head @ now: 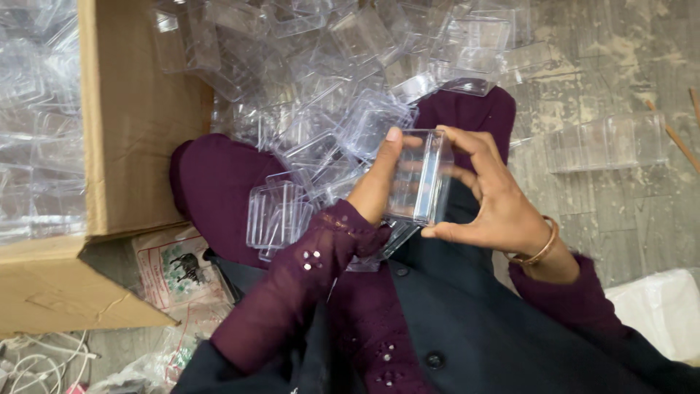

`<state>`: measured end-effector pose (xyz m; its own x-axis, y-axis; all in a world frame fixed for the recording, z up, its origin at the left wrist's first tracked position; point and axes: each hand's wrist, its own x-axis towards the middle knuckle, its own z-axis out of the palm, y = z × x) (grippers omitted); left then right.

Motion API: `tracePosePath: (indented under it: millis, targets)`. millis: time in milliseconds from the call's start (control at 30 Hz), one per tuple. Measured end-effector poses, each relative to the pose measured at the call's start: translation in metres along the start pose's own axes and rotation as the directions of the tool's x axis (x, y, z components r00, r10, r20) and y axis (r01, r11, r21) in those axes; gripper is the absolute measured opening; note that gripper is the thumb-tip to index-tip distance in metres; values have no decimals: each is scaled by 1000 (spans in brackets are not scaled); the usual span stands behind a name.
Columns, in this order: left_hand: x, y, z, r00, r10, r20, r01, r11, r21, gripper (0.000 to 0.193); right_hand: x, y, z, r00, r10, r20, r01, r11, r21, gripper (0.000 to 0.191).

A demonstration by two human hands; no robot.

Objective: The person sits on the floor among a large pile of clear plastic boxes and repeatedly picks up a base and lid, snaps the lid closed onto the base, and sets the assembled box aside. They work through the pile one box at a time, occasionally reaching into the cardboard box for more pieces.

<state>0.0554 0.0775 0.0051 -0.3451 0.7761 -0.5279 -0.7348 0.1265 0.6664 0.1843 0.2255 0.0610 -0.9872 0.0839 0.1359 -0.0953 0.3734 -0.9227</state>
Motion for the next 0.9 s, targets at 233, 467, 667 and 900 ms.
tracePosePath:
  millis: [233, 467, 667, 900]
  targets:
    - [89, 33, 27, 744, 611, 269, -454, 167, 875, 61, -89, 63, -98, 768, 100, -633, -341, 900, -271, 95]
    - [170, 19, 52, 905, 379, 193, -115, -218, 969, 85, -171, 192, -227, 591, 44, -806, -746, 411, -525, 76]
    - [191, -8, 7, 883, 376, 282, -163, -319, 934, 41, -180, 246, -241, 594, 70, -801, -753, 400, -523, 74]
    - [208, -2, 18, 587, 671, 453, -274, -362, 891, 84, -159, 228, -230, 605, 40, -795, -734, 416, -537, 73]
